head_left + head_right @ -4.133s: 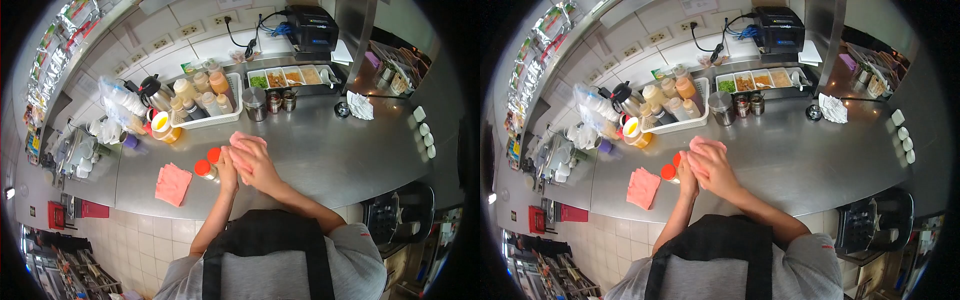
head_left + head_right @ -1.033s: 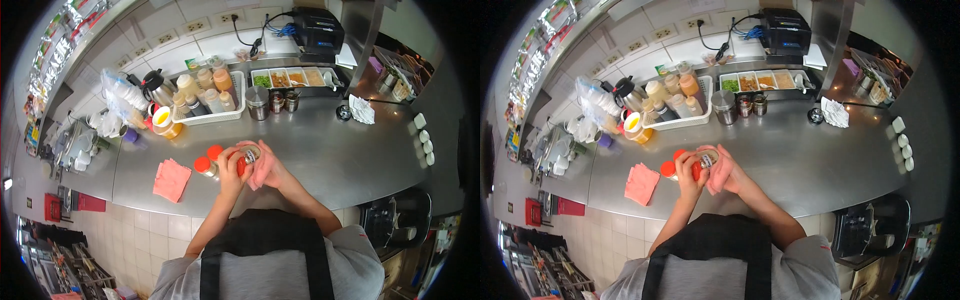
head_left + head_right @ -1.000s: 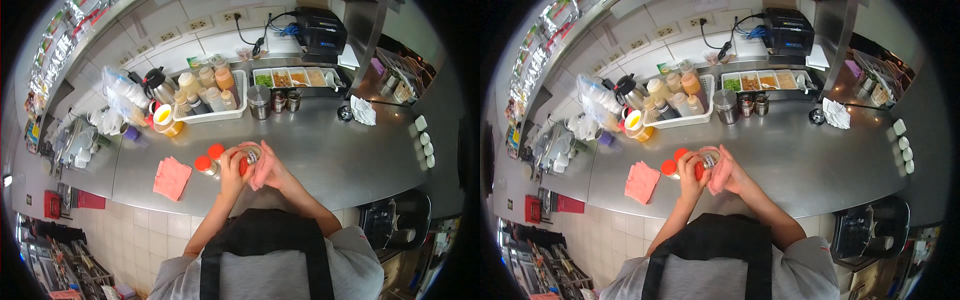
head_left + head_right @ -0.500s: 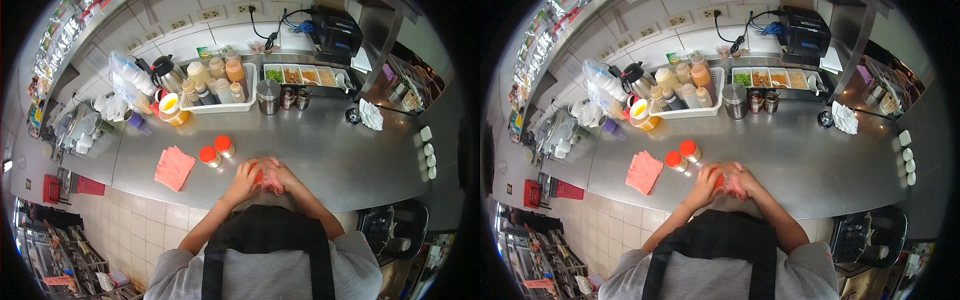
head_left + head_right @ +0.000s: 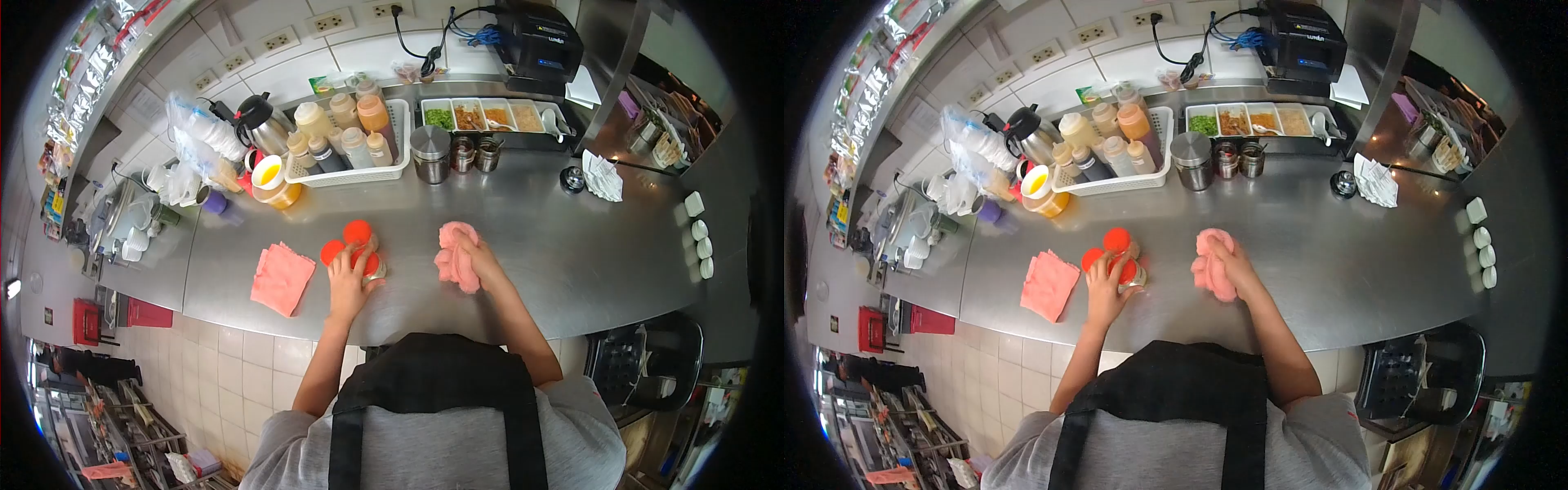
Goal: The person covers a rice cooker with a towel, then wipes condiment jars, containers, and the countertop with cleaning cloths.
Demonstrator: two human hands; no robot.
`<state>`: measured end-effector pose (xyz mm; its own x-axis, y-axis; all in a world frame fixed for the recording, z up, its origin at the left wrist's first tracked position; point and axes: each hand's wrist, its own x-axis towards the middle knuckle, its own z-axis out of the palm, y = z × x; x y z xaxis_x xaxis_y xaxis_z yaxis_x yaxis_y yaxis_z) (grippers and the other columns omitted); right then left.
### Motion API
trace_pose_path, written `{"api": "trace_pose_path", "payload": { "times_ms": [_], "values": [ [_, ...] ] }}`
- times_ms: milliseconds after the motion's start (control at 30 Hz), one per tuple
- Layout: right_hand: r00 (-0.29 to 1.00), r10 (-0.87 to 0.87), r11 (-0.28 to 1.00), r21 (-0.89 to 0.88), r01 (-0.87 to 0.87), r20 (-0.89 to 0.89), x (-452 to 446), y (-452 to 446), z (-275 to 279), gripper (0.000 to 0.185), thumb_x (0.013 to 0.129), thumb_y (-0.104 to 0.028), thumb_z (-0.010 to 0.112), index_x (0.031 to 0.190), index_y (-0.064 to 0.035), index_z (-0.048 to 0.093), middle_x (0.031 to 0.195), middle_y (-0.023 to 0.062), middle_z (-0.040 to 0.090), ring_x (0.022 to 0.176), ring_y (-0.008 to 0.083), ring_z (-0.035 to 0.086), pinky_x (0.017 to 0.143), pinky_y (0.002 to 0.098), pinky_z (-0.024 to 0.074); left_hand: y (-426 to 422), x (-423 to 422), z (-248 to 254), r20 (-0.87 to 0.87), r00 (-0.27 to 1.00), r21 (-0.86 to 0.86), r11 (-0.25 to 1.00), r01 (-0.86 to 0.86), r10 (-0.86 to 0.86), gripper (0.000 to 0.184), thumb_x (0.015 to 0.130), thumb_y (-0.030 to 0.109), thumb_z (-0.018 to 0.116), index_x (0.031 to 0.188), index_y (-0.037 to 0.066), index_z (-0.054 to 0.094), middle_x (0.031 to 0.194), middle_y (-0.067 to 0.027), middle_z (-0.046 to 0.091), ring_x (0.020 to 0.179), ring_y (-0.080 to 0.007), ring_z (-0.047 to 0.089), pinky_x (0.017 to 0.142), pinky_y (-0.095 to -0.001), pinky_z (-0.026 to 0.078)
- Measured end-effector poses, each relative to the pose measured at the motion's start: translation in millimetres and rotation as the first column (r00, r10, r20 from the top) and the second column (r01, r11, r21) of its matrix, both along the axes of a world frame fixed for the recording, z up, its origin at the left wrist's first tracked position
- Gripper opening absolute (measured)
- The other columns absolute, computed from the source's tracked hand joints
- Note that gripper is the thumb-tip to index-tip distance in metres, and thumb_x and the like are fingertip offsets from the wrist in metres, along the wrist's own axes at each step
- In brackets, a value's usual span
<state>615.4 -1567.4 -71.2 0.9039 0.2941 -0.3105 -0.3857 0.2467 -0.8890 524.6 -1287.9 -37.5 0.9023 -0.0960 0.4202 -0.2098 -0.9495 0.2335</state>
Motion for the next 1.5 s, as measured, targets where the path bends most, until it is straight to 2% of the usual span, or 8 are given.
{"api": "trace_pose_path", "payload": {
  "times_ms": [133,367,567,767,967,1133,1267,1500],
  "values": [
    [0.999,0.044,0.998,-0.033,-0.045,-0.031,-5.1,-0.2,-0.5,0.048,0.096,-0.041,0.060,0.123,-0.0021,0.058,0.109,0.0093,0.064,0.099,0.0165,0.060,0.085,0.0315,0.0495,12.8,22.9,7.3,0.039,0.996,-0.059,0.995,-0.080,0.083,0.065,0.077,0.040,0.077,0.133,0.014,0.056,0.131,-0.0142,0.053,0.118,-0.0352,0.050,0.100,-0.0485,0.039],
    [0.997,0.070,0.996,-0.061,-0.069,0.022,-7.9,11.2,0.7,0.049,0.097,-0.042,0.058,0.126,-0.0031,0.058,0.113,0.0090,0.063,0.101,0.0172,0.059,0.091,0.0318,0.0479,28.9,88.3,16.7,-0.521,0.822,0.079,0.972,-0.222,0.230,0.065,0.082,0.046,0.072,0.133,0.010,0.055,0.125,-0.0226,0.058,0.108,-0.0400,0.057,0.091,-0.0480,0.047],
    [0.949,0.002,0.992,-0.123,0.039,0.315,-6.8,26.7,33.4,0.040,0.098,-0.033,0.058,0.126,-0.0036,0.058,0.120,0.0103,0.061,0.112,0.0207,0.057,0.095,0.0336,0.0459,5.3,98.3,2.8,-0.016,0.993,-0.254,0.961,-0.113,0.113,0.054,0.085,0.033,0.072,0.124,0.002,0.054,0.109,-0.0255,0.063,0.097,-0.0419,0.061,0.088,-0.0466,0.049],
    [0.348,0.065,0.734,-0.281,0.619,0.935,-24.3,69.4,76.0,0.032,0.094,-0.021,0.061,0.124,-0.0081,0.060,0.124,0.0156,0.057,0.121,0.0316,0.050,0.108,0.0424,0.0331,-69.3,69.4,34.7,-0.015,0.995,-0.721,0.691,0.055,-0.095,0.044,0.091,0.029,0.061,0.121,-0.002,0.050,0.106,-0.0225,0.054,0.096,-0.0422,0.057,0.085,-0.0457,0.048],
    [0.755,0.034,0.911,-0.331,0.245,0.654,-3.0,49.5,88.5,0.029,0.098,-0.026,0.054,0.113,-0.0050,0.066,0.113,0.0103,0.064,0.110,0.0271,0.059,0.099,0.0411,0.0420,-83.8,52.1,45.0,0.178,0.974,-0.492,0.845,0.209,-0.137,0.059,0.088,0.043,0.063,0.124,0.000,0.048,0.105,-0.0204,0.052,0.091,-0.0396,0.058,0.074,-0.0453,0.052],
    [0.886,0.461,0.810,0.388,-0.440,0.041,24.2,14.8,95.9,0.040,0.101,-0.037,0.050,0.120,-0.0027,0.059,0.120,0.0099,0.062,0.107,0.0222,0.061,0.089,0.0362,0.0502,-75.4,42.8,46.8,0.275,0.896,-0.328,0.842,0.428,-0.348,0.071,0.080,0.051,0.069,0.125,0.001,0.047,0.105,-0.0176,0.053,0.089,-0.0367,0.058,0.071,-0.0433,0.053],
    [0.807,0.542,0.301,0.842,-0.447,0.234,35.6,30.4,38.6,0.047,0.102,-0.042,0.045,0.131,-0.0043,0.050,0.124,0.0101,0.059,0.111,0.0219,0.059,0.094,0.0357,0.0487,-80.2,39.0,46.0,0.337,0.900,-0.356,0.847,0.394,-0.277,0.071,0.079,0.052,0.070,0.123,0.001,0.047,0.105,-0.0170,0.053,0.090,-0.0366,0.058,0.071,-0.0438,0.053],
    [0.988,0.141,0.697,0.702,-0.146,0.065,-17.0,54.5,47.0,0.045,0.105,-0.034,0.042,0.141,-0.0085,0.043,0.139,0.0085,0.050,0.125,0.0209,0.048,0.108,0.0362,0.0359,-76.4,46.8,23.1,0.308,0.951,-0.450,0.877,0.167,-0.024,0.064,0.087,0.054,0.062,0.117,-0.002,0.048,0.104,-0.0186,0.053,0.091,-0.0336,0.054,0.079,-0.0415,0.048]
  ]
}}
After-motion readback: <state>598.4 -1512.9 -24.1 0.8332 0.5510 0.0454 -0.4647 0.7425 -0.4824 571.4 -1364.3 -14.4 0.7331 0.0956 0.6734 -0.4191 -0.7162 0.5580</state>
